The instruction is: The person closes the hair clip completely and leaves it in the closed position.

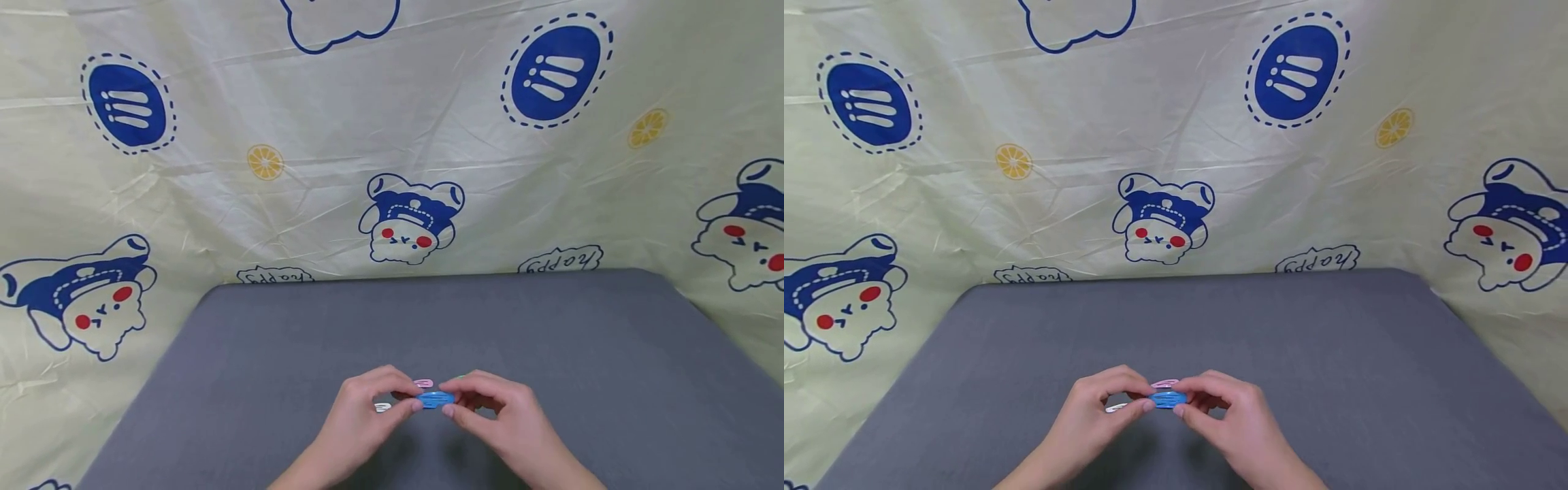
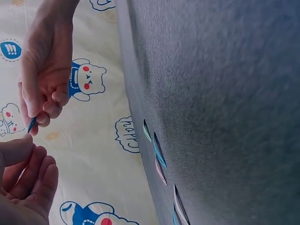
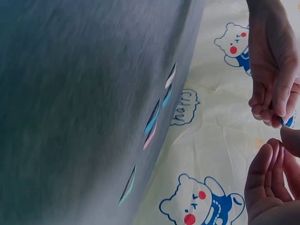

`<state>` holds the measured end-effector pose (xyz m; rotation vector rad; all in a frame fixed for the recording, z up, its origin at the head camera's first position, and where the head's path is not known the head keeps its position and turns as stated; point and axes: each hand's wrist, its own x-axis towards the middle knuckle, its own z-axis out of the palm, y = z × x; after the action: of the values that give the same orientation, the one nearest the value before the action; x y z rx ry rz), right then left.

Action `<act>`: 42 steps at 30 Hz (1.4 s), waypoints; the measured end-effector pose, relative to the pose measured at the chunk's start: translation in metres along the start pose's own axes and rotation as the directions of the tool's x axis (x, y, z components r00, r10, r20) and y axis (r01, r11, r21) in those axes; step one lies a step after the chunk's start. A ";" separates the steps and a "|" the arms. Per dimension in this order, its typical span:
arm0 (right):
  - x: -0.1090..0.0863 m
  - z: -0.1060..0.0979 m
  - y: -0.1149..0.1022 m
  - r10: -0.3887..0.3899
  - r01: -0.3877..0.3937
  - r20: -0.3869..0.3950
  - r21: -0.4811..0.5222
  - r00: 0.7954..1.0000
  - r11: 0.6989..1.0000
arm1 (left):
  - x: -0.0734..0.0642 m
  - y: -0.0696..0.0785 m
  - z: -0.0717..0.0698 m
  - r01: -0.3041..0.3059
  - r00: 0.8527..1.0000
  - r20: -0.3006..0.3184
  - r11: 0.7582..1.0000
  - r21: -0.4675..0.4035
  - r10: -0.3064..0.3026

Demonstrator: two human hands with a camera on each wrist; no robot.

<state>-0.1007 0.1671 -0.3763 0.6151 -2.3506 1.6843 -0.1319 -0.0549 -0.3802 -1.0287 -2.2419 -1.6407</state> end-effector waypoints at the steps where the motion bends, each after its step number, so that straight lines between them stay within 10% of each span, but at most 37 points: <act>1: 0.001 -0.002 0.000 -0.003 0.003 0.001 -0.014 1.000 1.000 | 0.002 -0.001 0.001 -0.005 1.000 0.005 1.000 0.000 0.005; 19: 0.005 -0.030 0.015 -0.018 0.031 0.076 -0.169 0.997 0.985 | 0.024 -0.019 0.018 0.047 0.989 0.138 0.998 0.044 -0.052; 42: 0.007 -0.061 0.048 0.169 -0.133 0.182 -0.196 0.969 0.972 | 0.042 -0.035 0.051 0.208 0.932 0.280 0.973 0.105 -0.230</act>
<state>-0.1329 0.2357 -0.3946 0.6078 -2.7186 1.5013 -0.1724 0.0035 -0.4046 -1.0980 -2.6745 -1.5591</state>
